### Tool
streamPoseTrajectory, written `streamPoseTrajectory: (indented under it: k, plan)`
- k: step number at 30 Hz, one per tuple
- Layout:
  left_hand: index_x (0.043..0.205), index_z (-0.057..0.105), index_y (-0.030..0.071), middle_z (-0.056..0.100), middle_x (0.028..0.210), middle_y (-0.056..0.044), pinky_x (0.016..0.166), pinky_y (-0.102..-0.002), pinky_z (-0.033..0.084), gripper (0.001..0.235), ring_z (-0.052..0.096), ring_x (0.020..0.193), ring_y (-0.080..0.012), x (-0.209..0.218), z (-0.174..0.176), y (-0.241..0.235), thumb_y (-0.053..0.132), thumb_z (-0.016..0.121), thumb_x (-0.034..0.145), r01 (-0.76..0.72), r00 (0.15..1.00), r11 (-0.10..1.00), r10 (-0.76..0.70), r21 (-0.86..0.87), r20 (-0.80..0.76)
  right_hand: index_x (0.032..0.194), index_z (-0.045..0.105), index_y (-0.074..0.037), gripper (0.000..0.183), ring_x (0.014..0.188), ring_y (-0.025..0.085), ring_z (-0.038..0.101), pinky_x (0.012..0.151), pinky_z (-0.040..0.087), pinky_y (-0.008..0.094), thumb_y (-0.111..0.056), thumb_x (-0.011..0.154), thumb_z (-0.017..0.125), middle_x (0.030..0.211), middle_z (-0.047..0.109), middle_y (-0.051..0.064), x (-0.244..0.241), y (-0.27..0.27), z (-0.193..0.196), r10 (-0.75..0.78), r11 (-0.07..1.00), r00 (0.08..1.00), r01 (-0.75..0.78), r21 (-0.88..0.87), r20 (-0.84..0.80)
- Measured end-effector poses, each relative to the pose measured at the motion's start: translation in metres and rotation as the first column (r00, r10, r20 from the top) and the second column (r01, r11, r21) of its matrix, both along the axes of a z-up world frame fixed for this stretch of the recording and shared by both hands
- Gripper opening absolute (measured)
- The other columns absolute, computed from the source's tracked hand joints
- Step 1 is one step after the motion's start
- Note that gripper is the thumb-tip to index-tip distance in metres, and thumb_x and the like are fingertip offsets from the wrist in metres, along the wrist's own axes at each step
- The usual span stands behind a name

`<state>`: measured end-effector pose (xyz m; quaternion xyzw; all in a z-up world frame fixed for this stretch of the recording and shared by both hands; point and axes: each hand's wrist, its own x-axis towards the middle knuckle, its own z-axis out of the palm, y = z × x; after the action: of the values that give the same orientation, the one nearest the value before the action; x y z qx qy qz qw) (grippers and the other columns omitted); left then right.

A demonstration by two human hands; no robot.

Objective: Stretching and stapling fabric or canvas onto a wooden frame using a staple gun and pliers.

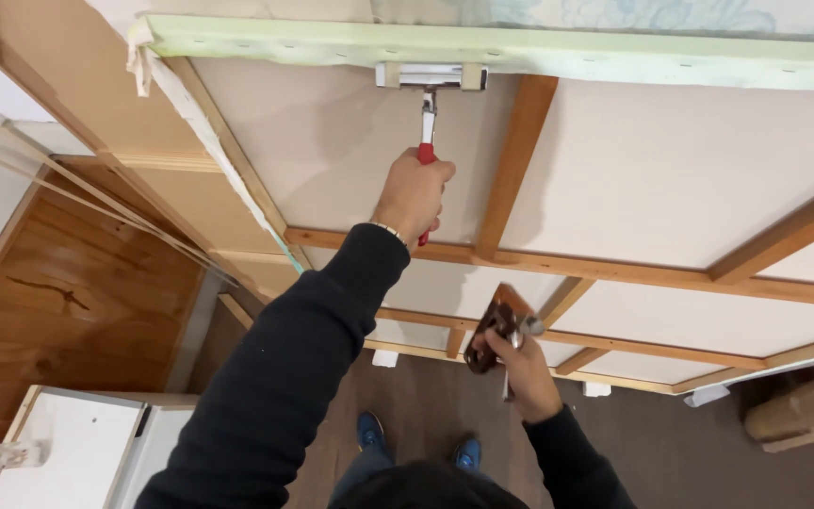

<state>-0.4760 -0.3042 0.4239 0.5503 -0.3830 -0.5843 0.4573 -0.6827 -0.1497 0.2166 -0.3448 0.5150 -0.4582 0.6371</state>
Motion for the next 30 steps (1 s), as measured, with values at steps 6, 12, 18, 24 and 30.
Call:
streamPoseTrajectory:
  k: [6, 12, 18, 24, 30]
  plan:
    - [0.095, 0.057, 0.003, 0.060, 0.074, -0.010, 0.057, -0.040, 0.047, 0.017, 0.057, 0.061, -0.0245, -0.004, -0.046, -0.019, 0.016, 0.064, 0.087, -0.048, 0.960, 0.969, 0.112, -0.242, 0.257, 0.108, 0.069, -0.003, 0.029, 0.089, 0.017, 0.073, 0.082, 0.058, 0.035, -0.028, 0.094, 0.064, 0.095, 0.077, 0.006, -0.035, 0.036, -0.044, 0.031, 0.968, 0.999, -0.026, 0.250, -0.014]
    - [0.099, 0.058, 0.002, 0.069, 0.085, -0.017, 0.076, -0.044, 0.054, 0.020, 0.067, 0.080, -0.0340, -0.008, -0.061, -0.026, 0.017, 0.062, 0.087, -0.047, 0.924, 0.926, 0.182, -0.374, 0.336, 0.111, 0.067, 0.009, 0.042, 0.090, 0.022, 0.070, 0.082, 0.057, 0.041, -0.031, 0.099, 0.066, 0.094, 0.076, 0.010, -0.054, 0.048, -0.053, -0.002, 0.970, 0.994, 0.028, 0.243, -0.106]
    - [0.106, 0.056, 0.003, 0.069, 0.086, -0.018, 0.077, -0.044, 0.054, 0.021, 0.069, 0.081, -0.0368, -0.011, -0.071, -0.033, 0.015, 0.058, 0.088, -0.035, 0.941, 0.907, 0.171, -0.419, 0.292, 0.133, 0.055, -0.005, 0.048, 0.087, 0.022, 0.072, 0.082, 0.058, 0.040, -0.026, 0.091, 0.067, 0.087, 0.075, 0.011, -0.057, 0.028, 0.022, -0.039, 0.990, 0.934, 0.085, 0.115, -0.354]
    - [0.110, 0.053, 0.001, 0.069, 0.085, -0.021, 0.077, -0.048, 0.053, 0.023, 0.068, 0.080, -0.0398, -0.009, -0.059, -0.030, 0.014, 0.057, 0.091, 0.013, 0.956, 0.903, 0.114, -0.430, 0.269, 0.123, 0.063, -0.005, 0.038, 0.068, 0.026, 0.071, 0.066, 0.057, 0.041, -0.032, 0.097, 0.063, 0.081, 0.073, 0.013, -0.054, -0.020, 0.196, 0.072, 0.994, 0.242, -0.102, 0.049, -0.968]
    - [0.112, 0.051, 0.001, 0.069, 0.084, -0.024, 0.076, -0.051, 0.052, 0.023, 0.068, 0.079, -0.0432, -0.007, -0.059, -0.030, 0.013, 0.055, 0.092, 0.049, 0.961, 0.899, 0.075, -0.434, 0.265, 0.113, 0.064, -0.005, 0.035, 0.078, 0.026, 0.070, 0.070, 0.057, 0.038, -0.028, 0.088, 0.070, 0.092, 0.066, 0.012, 0.022, -0.084, 0.366, -0.535, 0.742, -0.543, -0.669, -0.052, -0.647]
